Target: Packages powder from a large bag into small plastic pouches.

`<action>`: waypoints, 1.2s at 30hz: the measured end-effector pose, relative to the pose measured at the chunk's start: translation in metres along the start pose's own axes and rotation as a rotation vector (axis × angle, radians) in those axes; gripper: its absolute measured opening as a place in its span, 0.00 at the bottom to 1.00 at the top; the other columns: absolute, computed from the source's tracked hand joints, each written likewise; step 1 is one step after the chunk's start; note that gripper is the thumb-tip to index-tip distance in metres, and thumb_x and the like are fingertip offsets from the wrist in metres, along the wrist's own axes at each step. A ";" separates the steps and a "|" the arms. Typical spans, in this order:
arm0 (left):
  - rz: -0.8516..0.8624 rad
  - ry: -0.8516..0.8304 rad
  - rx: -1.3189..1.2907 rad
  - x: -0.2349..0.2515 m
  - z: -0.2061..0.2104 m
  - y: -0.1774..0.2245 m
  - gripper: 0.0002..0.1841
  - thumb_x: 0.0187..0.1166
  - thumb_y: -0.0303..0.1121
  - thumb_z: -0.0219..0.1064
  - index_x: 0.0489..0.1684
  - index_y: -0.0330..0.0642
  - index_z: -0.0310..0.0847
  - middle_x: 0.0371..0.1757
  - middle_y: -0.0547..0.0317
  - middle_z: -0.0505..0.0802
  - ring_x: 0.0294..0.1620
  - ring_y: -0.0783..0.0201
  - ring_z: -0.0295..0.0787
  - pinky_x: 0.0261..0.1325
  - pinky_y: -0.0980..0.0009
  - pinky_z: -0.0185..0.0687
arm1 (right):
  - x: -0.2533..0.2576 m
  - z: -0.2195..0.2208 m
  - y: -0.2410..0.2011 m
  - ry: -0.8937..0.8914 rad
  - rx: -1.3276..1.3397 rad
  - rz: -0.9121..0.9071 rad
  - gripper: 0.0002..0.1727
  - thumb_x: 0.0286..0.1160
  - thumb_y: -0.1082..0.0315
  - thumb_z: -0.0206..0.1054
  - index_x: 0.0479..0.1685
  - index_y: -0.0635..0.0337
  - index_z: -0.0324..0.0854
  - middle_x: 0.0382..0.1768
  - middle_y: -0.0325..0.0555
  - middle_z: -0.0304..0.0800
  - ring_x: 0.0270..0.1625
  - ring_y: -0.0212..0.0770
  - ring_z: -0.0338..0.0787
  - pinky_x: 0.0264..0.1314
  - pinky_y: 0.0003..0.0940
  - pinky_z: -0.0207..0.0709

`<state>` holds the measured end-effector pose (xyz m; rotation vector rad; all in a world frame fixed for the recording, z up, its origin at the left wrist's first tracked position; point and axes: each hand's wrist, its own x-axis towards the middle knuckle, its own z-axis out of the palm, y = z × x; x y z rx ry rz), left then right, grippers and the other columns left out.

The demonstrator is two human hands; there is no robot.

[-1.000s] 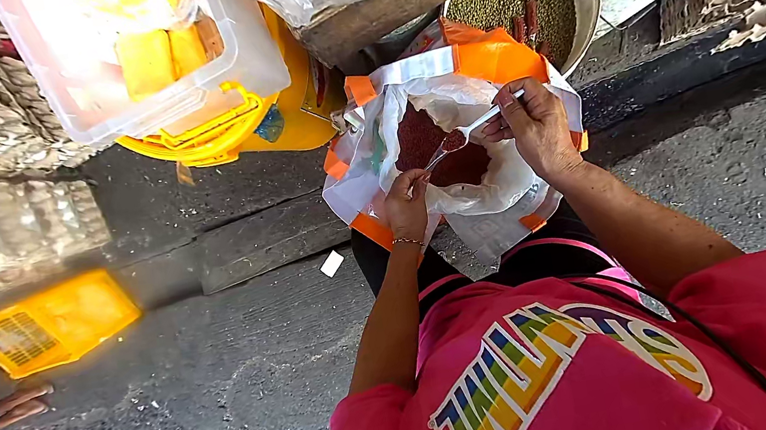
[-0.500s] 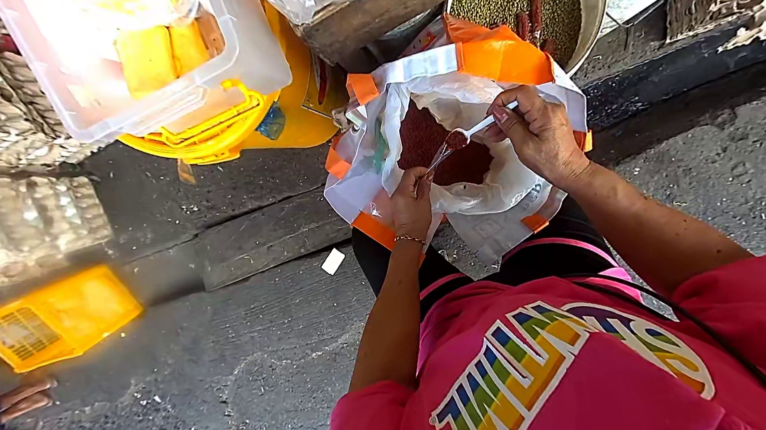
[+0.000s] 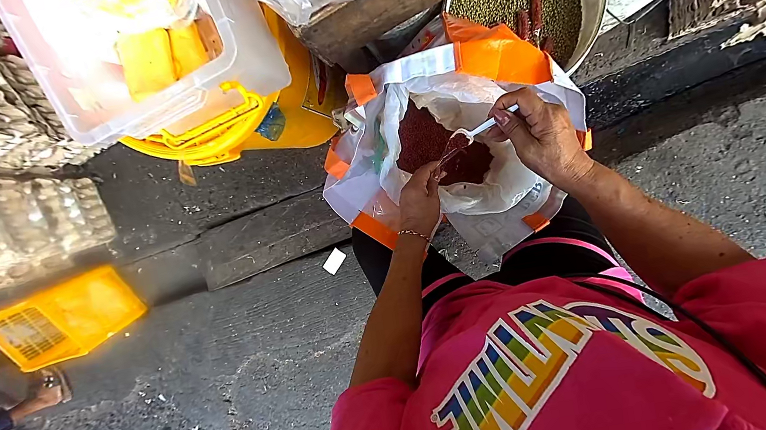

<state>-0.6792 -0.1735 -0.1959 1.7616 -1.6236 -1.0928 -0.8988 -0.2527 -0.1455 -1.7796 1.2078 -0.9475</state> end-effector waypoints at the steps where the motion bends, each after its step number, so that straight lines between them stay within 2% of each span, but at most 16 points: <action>1: -0.006 -0.010 -0.007 0.000 0.000 -0.001 0.15 0.92 0.31 0.55 0.69 0.36 0.79 0.56 0.46 0.93 0.52 0.55 0.92 0.61 0.56 0.84 | 0.000 -0.001 0.000 -0.001 -0.010 -0.004 0.13 0.91 0.68 0.55 0.52 0.69 0.82 0.35 0.50 0.92 0.39 0.33 0.93 0.50 0.27 0.85; 6: -0.011 -0.052 -0.048 0.002 0.005 -0.008 0.15 0.93 0.31 0.52 0.70 0.37 0.76 0.48 0.49 0.92 0.46 0.58 0.90 0.55 0.59 0.86 | -0.001 -0.001 -0.002 -0.018 -0.009 -0.010 0.13 0.91 0.68 0.55 0.54 0.68 0.82 0.37 0.51 0.92 0.41 0.34 0.94 0.52 0.29 0.87; 10: -0.091 -0.098 -0.100 0.022 0.010 -0.007 0.19 0.90 0.33 0.57 0.72 0.29 0.76 0.64 0.37 0.88 0.65 0.50 0.87 0.73 0.55 0.78 | 0.001 -0.003 -0.006 -0.029 -0.034 -0.037 0.13 0.91 0.68 0.56 0.53 0.69 0.82 0.37 0.52 0.93 0.40 0.35 0.94 0.51 0.30 0.86; 12: -0.084 -0.100 -0.101 0.026 0.012 -0.006 0.19 0.90 0.34 0.58 0.71 0.29 0.77 0.65 0.37 0.87 0.67 0.51 0.86 0.74 0.55 0.77 | 0.002 -0.003 -0.007 -0.036 -0.054 -0.054 0.13 0.91 0.68 0.56 0.53 0.69 0.82 0.38 0.53 0.93 0.41 0.37 0.94 0.52 0.32 0.87; 18: -0.065 -0.117 -0.077 0.033 0.015 -0.006 0.18 0.92 0.34 0.54 0.68 0.30 0.77 0.63 0.39 0.88 0.63 0.51 0.87 0.71 0.55 0.79 | 0.005 -0.003 -0.007 -0.036 -0.105 -0.074 0.13 0.91 0.68 0.55 0.53 0.68 0.82 0.39 0.54 0.92 0.42 0.42 0.94 0.52 0.36 0.87; 26: -0.080 -0.148 -0.122 0.035 0.016 -0.001 0.17 0.91 0.33 0.57 0.68 0.29 0.75 0.63 0.38 0.87 0.64 0.51 0.87 0.72 0.55 0.79 | 0.005 -0.006 -0.017 -0.061 -0.115 -0.117 0.12 0.90 0.69 0.57 0.53 0.68 0.83 0.40 0.55 0.92 0.42 0.41 0.92 0.52 0.34 0.85; 36: -0.067 -0.116 -0.138 0.031 0.020 0.000 0.15 0.91 0.33 0.56 0.63 0.29 0.77 0.56 0.40 0.87 0.57 0.54 0.87 0.66 0.58 0.80 | 0.001 -0.008 -0.028 -0.037 -0.184 -0.173 0.12 0.90 0.70 0.57 0.54 0.68 0.84 0.41 0.57 0.92 0.42 0.44 0.92 0.51 0.36 0.85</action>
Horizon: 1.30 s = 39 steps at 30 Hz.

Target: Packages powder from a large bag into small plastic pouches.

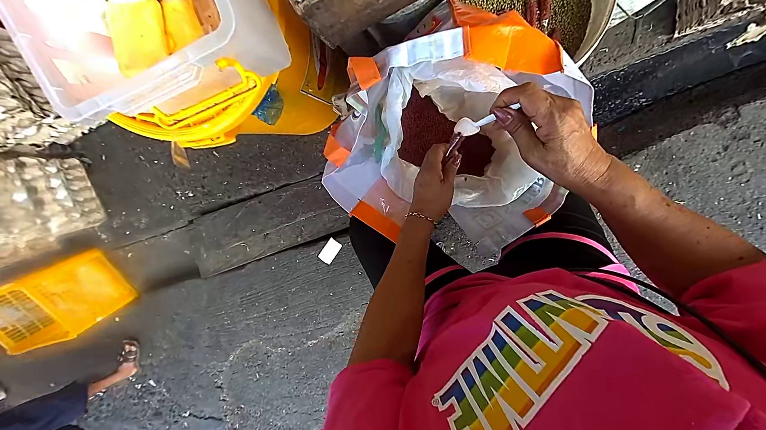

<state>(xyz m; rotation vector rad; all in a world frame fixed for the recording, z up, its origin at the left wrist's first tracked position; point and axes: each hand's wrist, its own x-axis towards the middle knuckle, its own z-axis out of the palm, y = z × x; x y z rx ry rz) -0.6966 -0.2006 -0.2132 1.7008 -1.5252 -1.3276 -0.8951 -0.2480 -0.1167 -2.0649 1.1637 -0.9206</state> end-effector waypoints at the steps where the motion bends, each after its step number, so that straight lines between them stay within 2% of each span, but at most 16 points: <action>1: -0.001 -0.002 -0.007 0.000 0.000 -0.001 0.14 0.91 0.33 0.56 0.63 0.30 0.76 0.56 0.41 0.87 0.56 0.55 0.86 0.65 0.59 0.80 | 0.000 0.000 -0.001 -0.004 -0.011 -0.004 0.12 0.90 0.70 0.57 0.54 0.69 0.84 0.41 0.57 0.92 0.43 0.45 0.92 0.51 0.37 0.85; 5: 0.010 0.001 -0.035 -0.001 0.002 -0.005 0.16 0.90 0.33 0.57 0.64 0.29 0.76 0.56 0.40 0.88 0.56 0.54 0.87 0.65 0.57 0.81 | 0.000 -0.003 -0.003 -0.016 0.007 0.003 0.12 0.90 0.69 0.57 0.54 0.68 0.84 0.40 0.56 0.91 0.40 0.43 0.91 0.48 0.35 0.84; 7: 0.002 -0.002 -0.039 -0.001 0.002 -0.004 0.16 0.91 0.33 0.56 0.64 0.30 0.76 0.55 0.40 0.88 0.55 0.54 0.87 0.64 0.57 0.81 | 0.000 -0.003 -0.002 -0.012 0.048 0.028 0.13 0.91 0.68 0.57 0.55 0.68 0.84 0.40 0.56 0.91 0.41 0.41 0.91 0.50 0.35 0.84; 10: -0.010 0.015 -0.052 -0.002 0.002 -0.006 0.15 0.91 0.34 0.56 0.65 0.30 0.74 0.51 0.42 0.88 0.50 0.55 0.88 0.60 0.58 0.83 | 0.001 -0.003 0.010 0.047 0.123 0.146 0.15 0.92 0.66 0.56 0.56 0.69 0.82 0.40 0.53 0.92 0.43 0.38 0.95 0.54 0.35 0.89; 12: -0.007 0.043 -0.051 -0.002 0.002 -0.010 0.15 0.91 0.34 0.56 0.64 0.31 0.74 0.47 0.43 0.88 0.45 0.56 0.87 0.56 0.59 0.83 | 0.000 0.003 0.021 0.060 0.140 0.232 0.15 0.92 0.65 0.54 0.56 0.69 0.81 0.37 0.51 0.92 0.40 0.35 0.95 0.51 0.33 0.89; 14: 0.024 0.093 -0.078 -0.001 0.002 -0.012 0.16 0.91 0.34 0.56 0.65 0.30 0.73 0.47 0.43 0.87 0.44 0.57 0.86 0.53 0.60 0.83 | -0.002 0.015 0.035 -0.002 0.137 0.332 0.16 0.92 0.64 0.54 0.57 0.69 0.81 0.37 0.52 0.92 0.37 0.38 0.94 0.48 0.36 0.89; 16: 0.106 0.183 -0.133 -0.001 -0.001 -0.006 0.17 0.91 0.33 0.55 0.66 0.27 0.72 0.52 0.42 0.88 0.49 0.60 0.87 0.57 0.63 0.83 | -0.006 0.032 0.051 -0.081 0.139 0.421 0.18 0.92 0.64 0.54 0.59 0.71 0.81 0.38 0.57 0.92 0.39 0.44 0.95 0.50 0.42 0.89; 18: 0.231 0.306 -0.193 -0.002 -0.006 0.011 0.15 0.90 0.31 0.54 0.60 0.25 0.73 0.46 0.47 0.85 0.44 0.66 0.84 0.52 0.69 0.82 | -0.010 0.053 0.067 -0.155 0.108 0.506 0.18 0.92 0.63 0.53 0.61 0.70 0.81 0.42 0.59 0.94 0.43 0.50 0.96 0.54 0.49 0.88; 21: 0.393 0.408 -0.275 -0.002 -0.019 0.043 0.10 0.90 0.29 0.51 0.51 0.28 0.71 0.38 0.55 0.81 0.37 0.70 0.80 0.45 0.71 0.81 | -0.013 0.084 0.085 -0.232 0.072 0.629 0.19 0.93 0.63 0.52 0.65 0.69 0.80 0.48 0.62 0.93 0.50 0.57 0.95 0.60 0.55 0.85; 24: 0.539 0.465 -0.325 0.000 -0.031 0.065 0.07 0.91 0.29 0.51 0.49 0.33 0.69 0.36 0.61 0.79 0.34 0.74 0.78 0.38 0.76 0.79 | -0.018 0.117 0.096 -0.261 0.200 0.799 0.20 0.94 0.64 0.51 0.70 0.70 0.77 0.55 0.64 0.90 0.52 0.54 0.95 0.61 0.51 0.87; 28: 0.556 0.461 -0.314 0.001 -0.030 0.064 0.07 0.91 0.28 0.51 0.52 0.32 0.69 0.37 0.60 0.79 0.34 0.74 0.78 0.37 0.76 0.79 | -0.027 0.138 0.102 -0.213 0.462 1.042 0.21 0.96 0.62 0.48 0.74 0.69 0.72 0.55 0.62 0.90 0.47 0.47 0.96 0.54 0.44 0.89; 31: 0.449 0.419 -0.218 0.000 -0.023 0.037 0.09 0.91 0.29 0.52 0.50 0.30 0.71 0.37 0.54 0.81 0.33 0.70 0.79 0.38 0.73 0.80 | -0.030 0.128 0.097 -0.183 0.499 1.043 0.21 0.97 0.63 0.47 0.74 0.69 0.71 0.54 0.61 0.90 0.47 0.45 0.96 0.54 0.41 0.89; 33: 0.361 0.386 -0.156 -0.001 -0.018 0.016 0.10 0.91 0.29 0.53 0.50 0.29 0.73 0.39 0.51 0.82 0.37 0.67 0.80 0.43 0.71 0.80 | -0.030 0.114 0.091 -0.146 0.515 1.015 0.20 0.96 0.63 0.48 0.71 0.70 0.72 0.49 0.59 0.91 0.43 0.42 0.96 0.52 0.39 0.90; 39: 0.243 0.344 -0.080 -0.004 -0.016 -0.011 0.13 0.91 0.32 0.53 0.51 0.27 0.75 0.45 0.43 0.84 0.43 0.60 0.84 0.51 0.66 0.82 | -0.022 0.059 0.057 -0.005 0.604 0.825 0.16 0.94 0.65 0.50 0.61 0.69 0.75 0.41 0.48 0.93 0.38 0.38 0.96 0.48 0.38 0.93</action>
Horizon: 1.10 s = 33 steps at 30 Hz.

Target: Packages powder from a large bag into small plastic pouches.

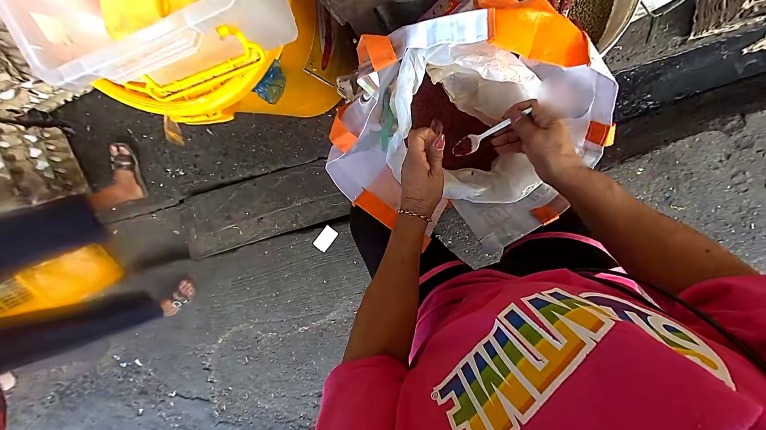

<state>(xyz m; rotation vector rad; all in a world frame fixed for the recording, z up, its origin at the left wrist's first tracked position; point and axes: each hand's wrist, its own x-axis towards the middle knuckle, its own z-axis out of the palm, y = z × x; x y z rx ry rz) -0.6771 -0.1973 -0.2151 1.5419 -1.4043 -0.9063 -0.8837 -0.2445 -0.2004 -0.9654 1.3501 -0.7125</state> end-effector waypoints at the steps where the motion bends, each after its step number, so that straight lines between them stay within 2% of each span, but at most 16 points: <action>1: -0.006 -0.005 0.005 0.000 0.000 -0.001 0.12 0.91 0.32 0.54 0.51 0.27 0.75 0.46 0.43 0.85 0.43 0.60 0.84 0.50 0.66 0.82 | -0.006 -0.004 -0.012 0.011 0.016 -0.042 0.15 0.93 0.65 0.50 0.59 0.68 0.75 0.40 0.46 0.94 0.38 0.37 0.96 0.47 0.38 0.93; 5: -0.027 -0.050 0.011 0.000 0.003 0.003 0.12 0.91 0.31 0.54 0.53 0.28 0.76 0.47 0.43 0.86 0.45 0.60 0.85 0.52 0.65 0.83 | -0.025 -0.016 -0.057 0.035 0.068 -0.225 0.11 0.93 0.67 0.48 0.53 0.62 0.75 0.36 0.39 0.93 0.36 0.36 0.96 0.45 0.37 0.94; 8: -0.015 -0.070 0.042 0.001 0.007 0.005 0.12 0.91 0.31 0.54 0.53 0.28 0.76 0.46 0.43 0.87 0.47 0.58 0.87 0.55 0.64 0.83 | -0.034 -0.019 -0.081 0.040 0.080 -0.301 0.11 0.93 0.67 0.49 0.52 0.59 0.76 0.36 0.38 0.94 0.36 0.37 0.97 0.45 0.37 0.95; 14: 0.003 -0.077 0.053 0.003 0.011 0.010 0.11 0.90 0.31 0.56 0.49 0.29 0.76 0.40 0.46 0.85 0.41 0.60 0.84 0.51 0.66 0.82 | -0.035 -0.014 -0.096 -0.001 0.015 -0.415 0.10 0.93 0.67 0.50 0.51 0.59 0.75 0.36 0.37 0.94 0.36 0.35 0.96 0.44 0.35 0.94; 23: -0.026 -0.120 0.079 0.004 0.010 0.010 0.11 0.90 0.32 0.57 0.51 0.29 0.75 0.39 0.47 0.84 0.39 0.61 0.83 0.49 0.66 0.82 | -0.039 -0.009 -0.100 0.011 -0.377 -0.635 0.14 0.94 0.65 0.52 0.53 0.65 0.80 0.36 0.43 0.94 0.39 0.30 0.96 0.48 0.30 0.91; 29: -0.032 -0.138 0.057 0.005 0.010 0.008 0.14 0.88 0.32 0.60 0.57 0.26 0.75 0.43 0.41 0.88 0.45 0.56 0.87 0.56 0.62 0.84 | -0.047 -0.008 -0.103 -0.016 -0.562 -0.780 0.14 0.92 0.67 0.54 0.55 0.68 0.82 0.39 0.52 0.94 0.42 0.37 0.95 0.50 0.31 0.88; 33: -0.040 -0.151 0.047 0.005 0.011 0.005 0.14 0.89 0.33 0.60 0.56 0.27 0.74 0.42 0.44 0.87 0.42 0.59 0.86 0.53 0.63 0.84 | -0.050 -0.005 -0.103 -0.034 -0.630 -0.889 0.13 0.91 0.70 0.55 0.54 0.69 0.83 0.39 0.57 0.92 0.39 0.42 0.92 0.45 0.34 0.85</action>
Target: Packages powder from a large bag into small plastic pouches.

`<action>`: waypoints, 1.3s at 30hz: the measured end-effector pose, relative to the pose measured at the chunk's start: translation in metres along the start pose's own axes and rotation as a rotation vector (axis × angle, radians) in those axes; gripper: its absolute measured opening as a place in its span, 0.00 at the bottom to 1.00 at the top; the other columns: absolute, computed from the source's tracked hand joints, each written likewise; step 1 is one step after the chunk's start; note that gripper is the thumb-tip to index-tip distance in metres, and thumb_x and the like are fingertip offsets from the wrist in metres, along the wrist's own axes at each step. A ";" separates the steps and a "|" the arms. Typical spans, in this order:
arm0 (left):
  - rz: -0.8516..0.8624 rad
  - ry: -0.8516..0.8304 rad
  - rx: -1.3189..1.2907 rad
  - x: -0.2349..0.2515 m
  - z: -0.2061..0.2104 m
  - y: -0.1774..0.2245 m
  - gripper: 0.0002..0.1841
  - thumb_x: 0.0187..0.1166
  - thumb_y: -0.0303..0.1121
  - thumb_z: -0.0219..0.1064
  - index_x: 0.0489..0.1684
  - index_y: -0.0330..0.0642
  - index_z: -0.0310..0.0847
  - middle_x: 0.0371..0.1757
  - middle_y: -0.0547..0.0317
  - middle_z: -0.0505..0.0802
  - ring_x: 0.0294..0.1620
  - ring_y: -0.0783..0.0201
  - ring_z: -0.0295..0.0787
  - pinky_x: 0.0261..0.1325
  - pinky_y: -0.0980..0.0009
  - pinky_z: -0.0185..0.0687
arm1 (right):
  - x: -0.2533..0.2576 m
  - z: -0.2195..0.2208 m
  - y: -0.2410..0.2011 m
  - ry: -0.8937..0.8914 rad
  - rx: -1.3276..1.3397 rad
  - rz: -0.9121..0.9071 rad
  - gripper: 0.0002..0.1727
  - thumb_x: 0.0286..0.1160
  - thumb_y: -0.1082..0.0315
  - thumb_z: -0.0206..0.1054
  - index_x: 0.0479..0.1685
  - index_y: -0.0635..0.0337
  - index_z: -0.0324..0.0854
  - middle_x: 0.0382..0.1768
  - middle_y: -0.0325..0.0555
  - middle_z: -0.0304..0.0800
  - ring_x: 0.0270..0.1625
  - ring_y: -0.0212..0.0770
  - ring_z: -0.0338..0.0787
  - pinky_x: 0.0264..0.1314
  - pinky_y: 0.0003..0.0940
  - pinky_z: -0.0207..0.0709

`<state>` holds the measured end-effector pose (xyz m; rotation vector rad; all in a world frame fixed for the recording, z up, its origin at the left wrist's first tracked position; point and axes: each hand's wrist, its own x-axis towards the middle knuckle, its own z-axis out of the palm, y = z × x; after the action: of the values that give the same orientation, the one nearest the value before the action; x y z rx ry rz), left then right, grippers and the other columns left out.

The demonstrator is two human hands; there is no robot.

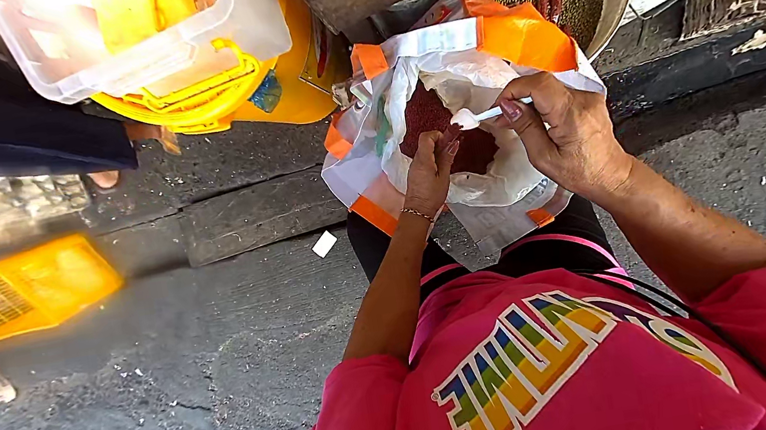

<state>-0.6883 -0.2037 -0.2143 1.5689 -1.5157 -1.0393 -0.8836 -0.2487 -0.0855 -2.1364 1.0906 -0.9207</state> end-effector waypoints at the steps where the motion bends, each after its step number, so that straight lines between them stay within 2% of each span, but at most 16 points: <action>1: -0.002 -0.006 0.000 0.000 0.000 0.000 0.14 0.89 0.33 0.60 0.57 0.27 0.75 0.42 0.43 0.87 0.42 0.59 0.87 0.53 0.63 0.84 | 0.000 0.000 -0.001 0.001 -0.015 -0.026 0.13 0.91 0.70 0.56 0.54 0.69 0.83 0.40 0.57 0.92 0.40 0.44 0.92 0.45 0.35 0.84; 4: -0.003 -0.013 -0.015 0.001 -0.001 0.001 0.12 0.89 0.32 0.59 0.55 0.27 0.75 0.41 0.46 0.86 0.40 0.61 0.85 0.50 0.66 0.83 | -0.001 0.002 0.004 0.053 0.041 0.010 0.14 0.91 0.70 0.56 0.54 0.71 0.84 0.41 0.57 0.93 0.43 0.43 0.94 0.50 0.36 0.87; 8: -0.002 0.017 -0.029 0.001 -0.001 -0.001 0.10 0.89 0.31 0.58 0.51 0.28 0.75 0.38 0.49 0.83 0.37 0.64 0.82 0.47 0.68 0.81 | -0.004 0.017 0.033 0.123 0.169 0.231 0.14 0.93 0.68 0.52 0.55 0.71 0.80 0.40 0.51 0.94 0.43 0.36 0.96 0.52 0.35 0.91; 10: -0.011 0.023 -0.017 0.001 -0.002 -0.003 0.10 0.89 0.31 0.58 0.50 0.29 0.75 0.37 0.49 0.83 0.36 0.63 0.81 0.46 0.67 0.80 | -0.012 0.040 0.057 0.032 0.174 0.360 0.17 0.93 0.66 0.52 0.57 0.72 0.80 0.40 0.54 0.93 0.41 0.40 0.95 0.52 0.39 0.90; 12: -0.026 0.027 -0.021 0.001 -0.002 -0.003 0.10 0.89 0.31 0.58 0.49 0.29 0.75 0.37 0.48 0.83 0.35 0.62 0.81 0.45 0.66 0.81 | -0.022 0.069 0.084 -0.095 0.126 0.493 0.18 0.92 0.65 0.53 0.62 0.71 0.81 0.43 0.60 0.94 0.44 0.51 0.96 0.55 0.50 0.88; 14: -0.039 0.029 -0.020 0.000 -0.003 -0.003 0.11 0.89 0.31 0.58 0.50 0.29 0.75 0.39 0.47 0.84 0.37 0.61 0.83 0.46 0.65 0.82 | -0.031 0.097 0.108 -0.177 0.115 0.643 0.20 0.93 0.63 0.52 0.65 0.69 0.81 0.49 0.63 0.93 0.51 0.57 0.95 0.60 0.55 0.86; 17: -0.038 0.036 -0.030 -0.003 -0.005 -0.007 0.10 0.89 0.30 0.58 0.50 0.28 0.75 0.40 0.46 0.84 0.38 0.61 0.83 0.47 0.66 0.83 | -0.039 0.134 0.128 -0.170 0.309 0.934 0.20 0.95 0.64 0.50 0.72 0.70 0.76 0.58 0.64 0.89 0.53 0.53 0.95 0.60 0.49 0.88; 19: -0.040 0.038 -0.034 -0.005 -0.006 -0.009 0.10 0.90 0.31 0.58 0.50 0.29 0.75 0.40 0.47 0.84 0.38 0.61 0.84 0.47 0.66 0.83 | -0.042 0.150 0.132 -0.115 0.509 1.104 0.21 0.96 0.64 0.49 0.73 0.70 0.72 0.58 0.63 0.88 0.51 0.49 0.95 0.56 0.45 0.90; 21: -0.033 0.044 -0.026 -0.005 -0.009 -0.008 0.10 0.90 0.31 0.57 0.49 0.28 0.75 0.39 0.47 0.83 0.38 0.62 0.82 0.47 0.66 0.82 | -0.043 0.154 0.131 -0.076 0.611 1.169 0.20 0.96 0.64 0.47 0.73 0.70 0.71 0.57 0.62 0.88 0.49 0.47 0.95 0.54 0.42 0.89; 25: -0.014 0.052 -0.014 -0.007 -0.011 -0.009 0.10 0.90 0.30 0.56 0.47 0.28 0.75 0.38 0.48 0.82 0.38 0.62 0.81 0.48 0.68 0.80 | -0.040 0.137 0.119 -0.031 0.614 1.140 0.20 0.97 0.63 0.46 0.72 0.71 0.71 0.54 0.59 0.89 0.46 0.42 0.95 0.53 0.38 0.90; 29: -0.040 0.042 -0.028 -0.007 -0.009 -0.008 0.11 0.90 0.31 0.56 0.49 0.29 0.75 0.37 0.48 0.83 0.37 0.63 0.81 0.47 0.67 0.80 | -0.037 0.102 0.100 0.049 0.644 1.022 0.18 0.96 0.64 0.48 0.65 0.71 0.73 0.46 0.53 0.92 0.41 0.40 0.96 0.50 0.37 0.91; 35: -0.025 0.044 -0.024 -0.006 -0.007 -0.004 0.10 0.89 0.31 0.57 0.47 0.29 0.75 0.36 0.49 0.82 0.37 0.63 0.80 0.46 0.68 0.79 | -0.025 0.043 0.060 0.165 0.660 0.779 0.12 0.94 0.66 0.48 0.54 0.63 0.75 0.36 0.39 0.93 0.37 0.36 0.96 0.46 0.36 0.93; 39: 0.018 0.053 -0.018 -0.005 -0.003 -0.005 0.10 0.89 0.31 0.57 0.46 0.30 0.75 0.35 0.50 0.82 0.36 0.64 0.80 0.45 0.69 0.79 | -0.012 0.015 0.039 0.213 0.657 0.638 0.11 0.93 0.67 0.48 0.51 0.59 0.75 0.35 0.37 0.93 0.37 0.37 0.97 0.45 0.37 0.94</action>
<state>-0.6831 -0.1985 -0.2170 1.5556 -1.4787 -0.9906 -0.8949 -0.2555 -0.1267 -1.0843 1.2414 -1.0119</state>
